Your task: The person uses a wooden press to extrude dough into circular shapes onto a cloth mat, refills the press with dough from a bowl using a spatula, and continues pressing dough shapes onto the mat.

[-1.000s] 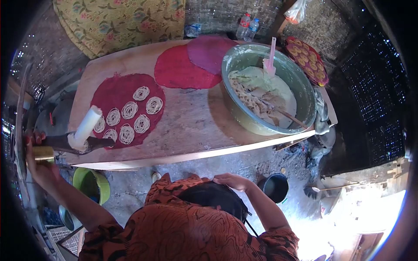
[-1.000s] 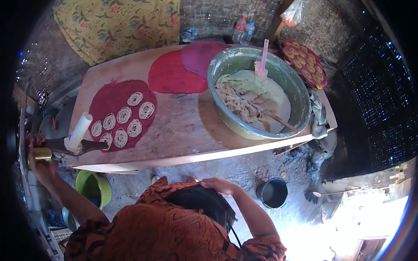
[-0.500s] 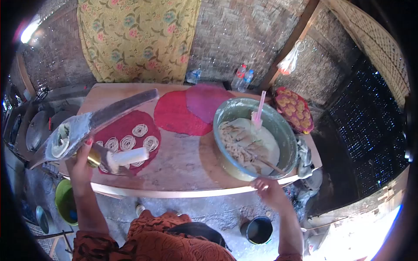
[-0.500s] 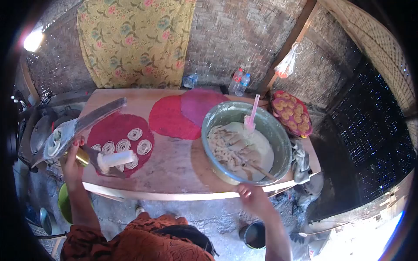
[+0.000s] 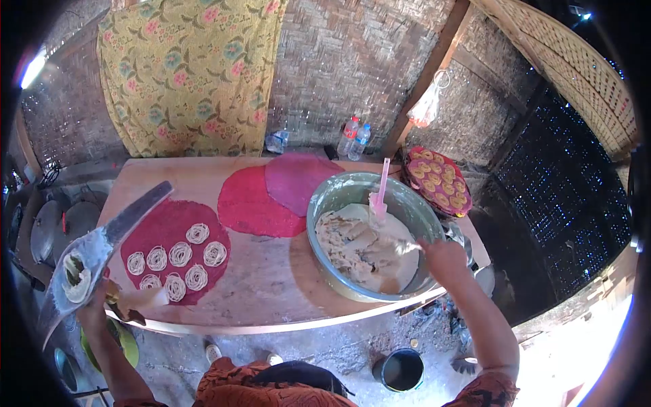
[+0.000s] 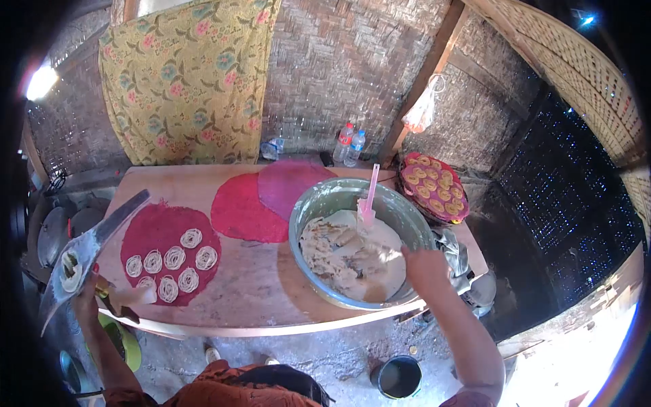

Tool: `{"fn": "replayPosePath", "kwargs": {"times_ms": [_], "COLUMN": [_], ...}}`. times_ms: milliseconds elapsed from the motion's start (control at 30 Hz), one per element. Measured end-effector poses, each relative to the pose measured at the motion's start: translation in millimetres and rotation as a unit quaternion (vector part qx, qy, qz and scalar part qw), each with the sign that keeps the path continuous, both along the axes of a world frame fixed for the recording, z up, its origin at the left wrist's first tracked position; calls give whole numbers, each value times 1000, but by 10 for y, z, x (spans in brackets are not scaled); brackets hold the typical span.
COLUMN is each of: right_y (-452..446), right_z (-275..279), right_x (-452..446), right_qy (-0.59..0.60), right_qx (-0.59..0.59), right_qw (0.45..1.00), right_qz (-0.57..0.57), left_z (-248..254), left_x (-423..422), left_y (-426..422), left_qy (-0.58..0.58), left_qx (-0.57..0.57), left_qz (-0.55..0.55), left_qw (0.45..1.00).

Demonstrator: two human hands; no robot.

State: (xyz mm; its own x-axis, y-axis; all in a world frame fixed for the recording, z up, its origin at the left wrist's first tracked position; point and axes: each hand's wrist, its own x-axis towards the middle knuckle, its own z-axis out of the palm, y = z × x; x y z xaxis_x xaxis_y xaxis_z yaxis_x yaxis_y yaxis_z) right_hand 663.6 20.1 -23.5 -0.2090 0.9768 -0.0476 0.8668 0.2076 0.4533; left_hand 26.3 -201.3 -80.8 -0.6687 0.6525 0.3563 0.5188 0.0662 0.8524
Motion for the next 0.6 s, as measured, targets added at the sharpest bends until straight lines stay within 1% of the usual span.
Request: {"fn": "replayPosePath", "kwargs": {"times_ms": [33,100,133,167,200,267,333,400,467,500,600], "right_y": [66,328,402,456,486,471,441,407,348,309,98], "right_z": [-124,-578,-744,-914,-1015,-1000,-916,-1022,-1079,-970,-315], "right_x": [110,339,389,420,412,345,303,386,413,369,282], "right_qy": [-1,-23,-25,-23,-20,-11,-16,-6,4,5,119], "right_qx": [-8,55,53,57,60,49,-29,-30,-79,-73,-113], "right_qw": [1000,998,998,997,997,996,998,998,996,996,985], "right_qz": [-2,20,24,38,54,69,57,62,45,46,-53], "left_z": [-75,-234,-211,-115,-95,-55,14,118,239,303,481], "left_x": [-106,-194,-152,-73,-39,97,241,442,659,774,1122], "left_y": [-43,-94,-100,-68,-45,107,326,575,842,983,1350], "left_qy": [-3,-14,-16,-42,-25,28,83,140,195,223,307], "left_qx": [-14,62,60,-7,-11,-10,-5,3,12,17,44], "left_qz": [0,-1,3,3,-5,-40,-84,-134,-187,-215,-294], "left_qw": [1000,998,998,999,1000,999,993,981,963,951,904]}}
